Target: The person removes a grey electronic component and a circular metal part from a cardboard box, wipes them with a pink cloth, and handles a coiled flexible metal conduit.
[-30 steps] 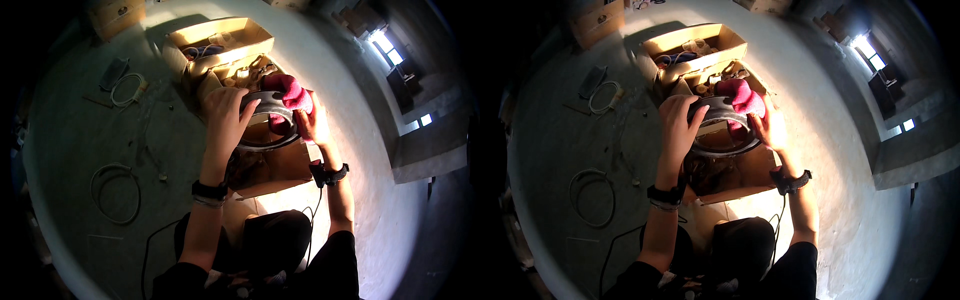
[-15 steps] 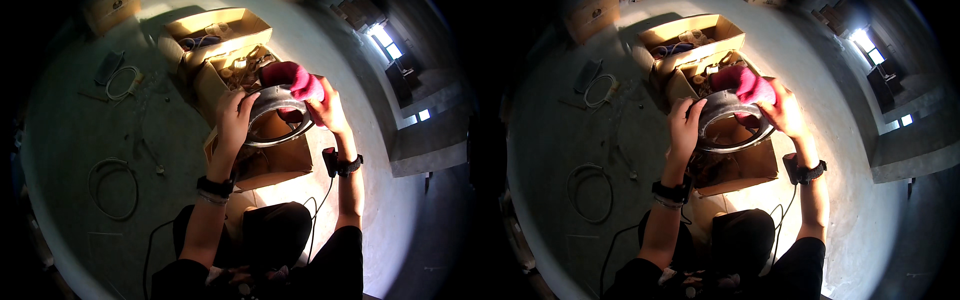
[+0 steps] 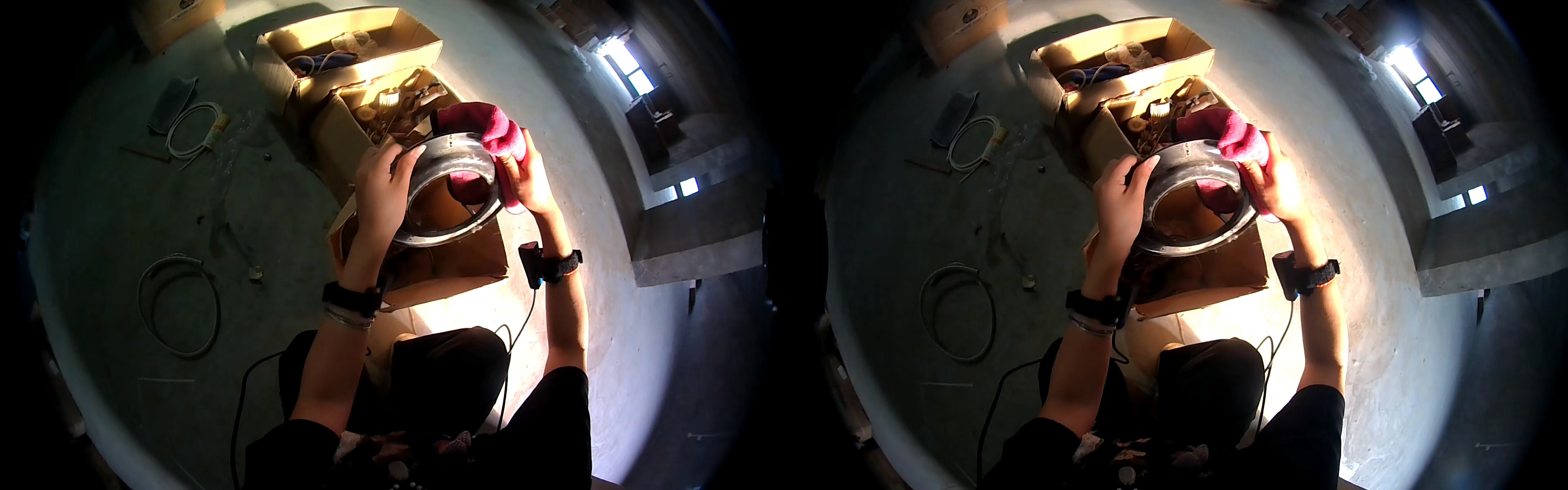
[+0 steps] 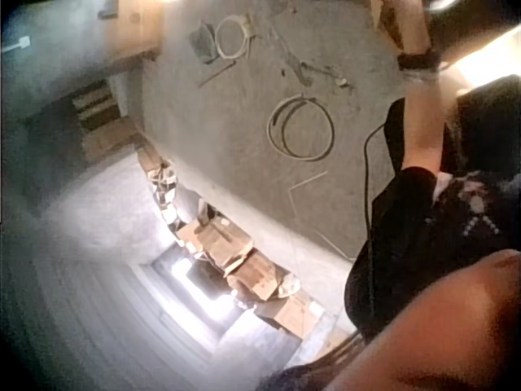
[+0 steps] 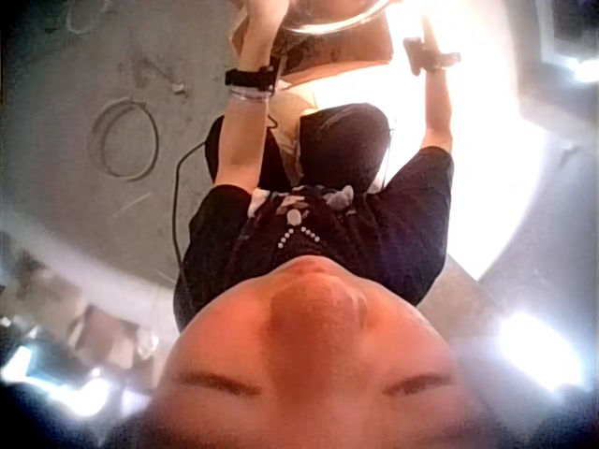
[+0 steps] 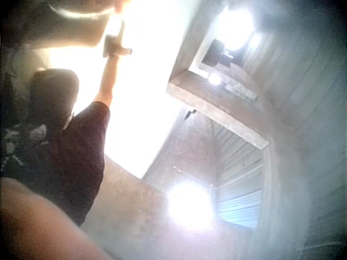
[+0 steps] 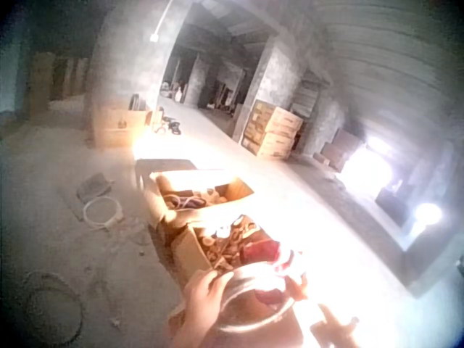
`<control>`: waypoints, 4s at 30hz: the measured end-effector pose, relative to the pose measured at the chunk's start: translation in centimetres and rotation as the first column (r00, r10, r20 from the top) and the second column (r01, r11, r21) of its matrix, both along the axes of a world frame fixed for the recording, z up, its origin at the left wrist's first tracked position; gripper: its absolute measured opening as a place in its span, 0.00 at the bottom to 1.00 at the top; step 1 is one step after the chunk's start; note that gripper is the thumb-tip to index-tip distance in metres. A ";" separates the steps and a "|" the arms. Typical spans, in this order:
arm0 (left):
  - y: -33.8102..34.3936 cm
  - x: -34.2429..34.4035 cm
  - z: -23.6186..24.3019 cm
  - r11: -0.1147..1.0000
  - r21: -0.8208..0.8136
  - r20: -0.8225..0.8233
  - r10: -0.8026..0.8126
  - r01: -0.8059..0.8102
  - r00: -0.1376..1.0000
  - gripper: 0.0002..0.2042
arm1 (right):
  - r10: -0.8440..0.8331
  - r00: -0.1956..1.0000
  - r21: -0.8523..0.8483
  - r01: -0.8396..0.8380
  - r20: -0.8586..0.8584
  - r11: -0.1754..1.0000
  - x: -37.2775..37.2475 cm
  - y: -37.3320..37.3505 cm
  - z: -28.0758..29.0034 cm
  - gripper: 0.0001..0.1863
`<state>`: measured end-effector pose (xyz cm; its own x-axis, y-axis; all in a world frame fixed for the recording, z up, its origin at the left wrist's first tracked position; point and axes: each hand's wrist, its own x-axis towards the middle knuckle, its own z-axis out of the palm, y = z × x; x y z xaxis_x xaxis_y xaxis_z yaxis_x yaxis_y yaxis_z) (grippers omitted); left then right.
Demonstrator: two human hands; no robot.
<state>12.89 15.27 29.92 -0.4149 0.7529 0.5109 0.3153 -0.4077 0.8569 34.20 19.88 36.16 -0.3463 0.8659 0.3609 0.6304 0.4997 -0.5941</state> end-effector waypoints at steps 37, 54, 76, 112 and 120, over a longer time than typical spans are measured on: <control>0.1 -1.6 0.0 0.994 -0.036 0.399 -0.083 0.106 0.913 0.12 | -0.036 0.779 -0.210 -0.124 -0.626 0.970 -0.6 1.2 -0.7 0.22; -0.5 -1.2 0.2 0.995 -0.061 0.511 -0.041 0.084 0.859 0.15 | -0.379 0.921 0.005 0.381 -0.094 0.925 -0.8 1.6 -1.4 0.19; -1.9 0.7 2.9 0.964 -0.219 0.601 0.254 -0.149 0.758 0.18 | -0.288 0.752 -0.133 0.261 -0.593 0.956 -2.1 2.1 -3.4 0.30; -2.5 2.8 4.9 0.972 -0.180 0.295 0.201 -0.153 0.934 0.11 | -0.055 0.986 0.322 0.104 -0.159 0.941 -9.4 -5.1 0.0 0.25; -2.5 2.5 3.6 0.982 -0.140 0.279 0.164 -0.128 0.946 0.07 | -0.080 0.993 0.323 0.105 -0.089 0.941 -11.4 -5.3 -2.8 0.32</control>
<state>15.35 12.75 33.50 -0.6411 0.7206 0.2639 0.0959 -0.2660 0.9592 22.81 14.57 33.40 -0.2320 0.7231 0.6506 0.6439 0.6155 -0.4545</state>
